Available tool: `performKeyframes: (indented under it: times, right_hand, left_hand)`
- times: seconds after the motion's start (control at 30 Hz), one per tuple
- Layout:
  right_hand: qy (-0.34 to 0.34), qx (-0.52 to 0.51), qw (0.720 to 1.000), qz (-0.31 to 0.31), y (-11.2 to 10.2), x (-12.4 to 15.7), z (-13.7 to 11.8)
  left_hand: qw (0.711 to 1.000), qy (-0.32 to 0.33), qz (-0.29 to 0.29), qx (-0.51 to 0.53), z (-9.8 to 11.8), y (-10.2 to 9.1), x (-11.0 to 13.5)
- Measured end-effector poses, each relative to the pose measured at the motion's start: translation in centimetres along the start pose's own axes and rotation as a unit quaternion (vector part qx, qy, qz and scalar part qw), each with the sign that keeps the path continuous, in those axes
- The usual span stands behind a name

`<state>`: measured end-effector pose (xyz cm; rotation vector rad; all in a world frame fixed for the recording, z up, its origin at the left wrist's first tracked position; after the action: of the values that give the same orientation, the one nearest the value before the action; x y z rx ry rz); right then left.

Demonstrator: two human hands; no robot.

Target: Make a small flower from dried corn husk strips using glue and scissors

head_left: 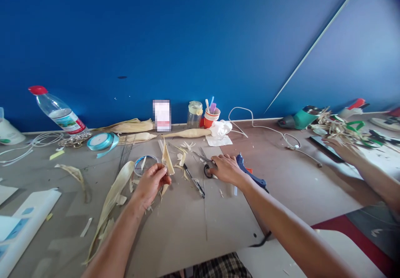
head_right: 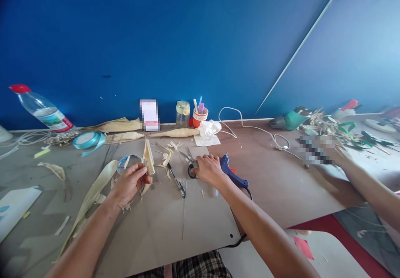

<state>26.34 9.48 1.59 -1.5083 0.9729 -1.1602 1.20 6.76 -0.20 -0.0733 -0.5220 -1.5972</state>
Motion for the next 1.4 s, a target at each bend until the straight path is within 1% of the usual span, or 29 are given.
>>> performKeyframes:
  times: [0.07, 0.2, 0.4, 0.6, 0.67, 0.83, 0.87, 0.9, 0.93, 0.97, 1.0, 1.03, 1.07, 1.1, 1.13, 1.17, 1.2, 1.27, 1.33, 1.4]
  right_hand:
    - [0.014, 0.005, 1.0, -0.004, 0.0, -0.3, -0.2]
    - [0.021, 0.011, 1.0, -0.017, 0.1, -0.8, -0.7]
    - [0.037, 0.02, 0.999, -0.017, 0.2, -0.5, -1.2]
    - [0.055, -0.015, 0.998, -0.026, 0.0, -0.6, -1.2]
    - [0.055, -0.035, 0.998, -0.008, -0.1, -0.6, -0.9]
    - [0.042, -0.107, 0.99, 0.084, -0.9, 0.4, 0.0]
    - [0.033, -0.146, 0.984, 0.1, -1.1, 0.6, 0.0]
    - [0.022, -0.206, 0.972, 0.11, -1.1, 0.9, -0.2]
    - [0.008, -0.284, 0.952, 0.113, -1.1, 1.1, -0.6]
    - [-0.01, -0.371, 0.922, 0.111, -1.1, 1.2, -1.2]
    - [-0.029, -0.457, 0.883, 0.103, -1.1, 1.3, -1.9]
    - [-0.051, -0.525, 0.845, 0.09, -1.1, 1.4, -2.8]
    - [-0.074, -0.571, 0.814, 0.077, -1.1, 1.5, -3.7]
    - [-0.098, -0.602, 0.79, 0.061, -1.2, 1.5, -4.7]
    - [-0.123, -0.623, 0.771, 0.042, -1.2, 1.6, -5.6]
    - [-0.145, -0.634, 0.759, 0.022, -1.2, 1.6, -6.5]
    - [-0.162, -0.636, 0.754, 0.005, -1.1, 1.6, -7.2]
    - [-0.179, -0.624, 0.76, -0.002, -0.7, 1.4, -8.2]
    - [-0.183, -0.601, 0.778, 0.021, 0.0, 1.2, -8.8]
    - [-0.193, -0.56, 0.805, 0.042, 0.6, 1.1, -9.3]
  left_hand:
    - [1.0, -0.003, -0.003, -0.001, 0.0, 0.1, 0.0]
    - [1.0, -0.001, 0.0, -0.008, -0.1, 0.1, 0.1]
    - [1.0, 0.005, -0.003, -0.013, -0.2, 0.0, -0.1]
    - [1.0, 0.01, -0.012, -0.013, -0.4, -0.2, -0.3]
    - [1.0, 0.011, -0.011, -0.011, -0.5, -0.3, -0.3]
    - [1.0, 0.006, -0.018, -0.001, -0.6, -0.3, -0.3]
    - [1.0, 0.004, -0.02, 0.003, -0.5, -0.2, -0.3]
    - [1.0, 0.002, -0.021, 0.009, -0.5, -0.1, -0.2]
    - [1.0, 0.0, -0.022, 0.017, -0.4, 0.0, -0.1]
    - [0.999, -0.002, -0.023, 0.027, -0.4, 0.1, -0.1]
    - [0.999, -0.003, -0.022, 0.038, -0.3, 0.1, 0.0]
    - [0.999, -0.004, -0.024, 0.049, -0.2, 0.2, 0.1]
    - [0.998, -0.003, -0.024, 0.062, -0.1, 0.2, 0.2]
    - [0.997, -0.003, -0.024, 0.073, 0.0, 0.2, 0.2]
    - [0.996, 0.0, -0.023, 0.081, 0.1, 0.2, 0.3]
    - [0.996, 0.004, -0.021, 0.088, 0.3, 0.1, 0.3]
    - [0.995, 0.008, -0.02, 0.093, 0.4, 0.1, 0.3]
    - [0.995, 0.02, -0.015, 0.098, 0.5, -0.1, 0.4]
    - [0.994, 0.029, -0.002, 0.102, 0.7, -0.2, 0.4]
    - [0.994, 0.036, 0.012, 0.105, 0.7, -0.3, 0.5]
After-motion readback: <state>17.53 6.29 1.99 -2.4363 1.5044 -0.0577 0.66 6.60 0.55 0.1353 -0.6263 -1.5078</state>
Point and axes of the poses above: each hand's wrist, its own x-axis away from the middle knuckle, its own y-axis out of the palm, z = x × y, the point moved 3 cm from there along -x, towards the middle knuckle, and after that the axes turned 5 degrees about -y, right-handed, at the moved point
